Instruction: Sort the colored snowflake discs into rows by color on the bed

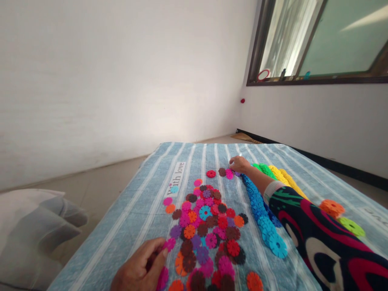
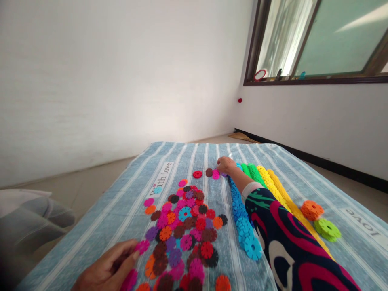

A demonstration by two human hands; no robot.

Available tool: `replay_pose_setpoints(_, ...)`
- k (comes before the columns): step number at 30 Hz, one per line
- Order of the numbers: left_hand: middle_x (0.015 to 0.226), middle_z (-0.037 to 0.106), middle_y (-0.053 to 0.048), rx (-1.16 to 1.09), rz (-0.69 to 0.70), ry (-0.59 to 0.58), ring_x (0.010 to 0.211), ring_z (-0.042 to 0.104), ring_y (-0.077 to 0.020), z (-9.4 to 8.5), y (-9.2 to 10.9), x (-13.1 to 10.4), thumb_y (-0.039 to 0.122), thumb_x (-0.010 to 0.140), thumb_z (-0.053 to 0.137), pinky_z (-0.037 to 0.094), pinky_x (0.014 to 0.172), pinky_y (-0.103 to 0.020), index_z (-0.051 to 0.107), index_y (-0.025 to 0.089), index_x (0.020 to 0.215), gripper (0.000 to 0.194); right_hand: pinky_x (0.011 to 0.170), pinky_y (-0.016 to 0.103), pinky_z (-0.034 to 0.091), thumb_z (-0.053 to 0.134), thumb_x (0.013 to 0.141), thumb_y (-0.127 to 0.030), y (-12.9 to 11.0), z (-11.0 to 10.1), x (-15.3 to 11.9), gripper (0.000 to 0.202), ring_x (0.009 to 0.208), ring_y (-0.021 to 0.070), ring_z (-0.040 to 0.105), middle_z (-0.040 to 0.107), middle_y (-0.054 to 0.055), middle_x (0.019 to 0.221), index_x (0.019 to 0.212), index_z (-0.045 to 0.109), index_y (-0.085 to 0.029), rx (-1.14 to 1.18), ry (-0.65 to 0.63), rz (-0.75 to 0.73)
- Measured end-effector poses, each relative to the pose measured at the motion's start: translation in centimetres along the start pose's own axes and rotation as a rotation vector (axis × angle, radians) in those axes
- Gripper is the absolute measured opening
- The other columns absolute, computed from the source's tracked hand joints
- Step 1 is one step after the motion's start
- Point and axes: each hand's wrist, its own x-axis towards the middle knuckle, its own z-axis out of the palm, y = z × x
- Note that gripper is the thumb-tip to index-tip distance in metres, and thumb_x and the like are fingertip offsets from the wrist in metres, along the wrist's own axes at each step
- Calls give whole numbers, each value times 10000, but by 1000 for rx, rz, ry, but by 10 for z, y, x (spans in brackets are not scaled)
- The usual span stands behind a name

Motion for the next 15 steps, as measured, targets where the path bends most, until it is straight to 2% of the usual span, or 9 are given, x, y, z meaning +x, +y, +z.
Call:
replay_pose_setpoints(4,795,738,32,0,-1,2,725,681,-187,-1,2,-1,466,693,541,529,620,-207,706,274,824,285,842,410,494,557,905,-337,-11,-6,-11,267,984,206,590,599,70,1131,1104,592,-161,27,56,-30)
replay_pose_setpoints(7,779,734,31,-4,13,-13,716,675,-179,0,3,-2,441,713,528,522,621,-210,700,267,833,273,796,344,488,599,862,-338,-25,-9,-27,243,920,201,612,659,71,1020,1018,654,-159,54,85,-82)
replay_pose_setpoints(11,754,725,23,1,26,-22,696,663,-173,-1,7,-4,416,725,511,517,667,-227,692,248,855,279,701,229,447,619,800,-253,-49,-9,-61,142,825,180,638,713,37,869,871,727,-194,91,71,-224)
replay_pose_setpoints(15,777,722,10,17,40,-21,721,659,-173,-1,12,-6,389,742,493,504,694,-237,686,230,867,279,697,219,432,630,774,-220,-69,-6,-104,155,829,176,639,712,39,923,891,727,-193,117,38,-388)
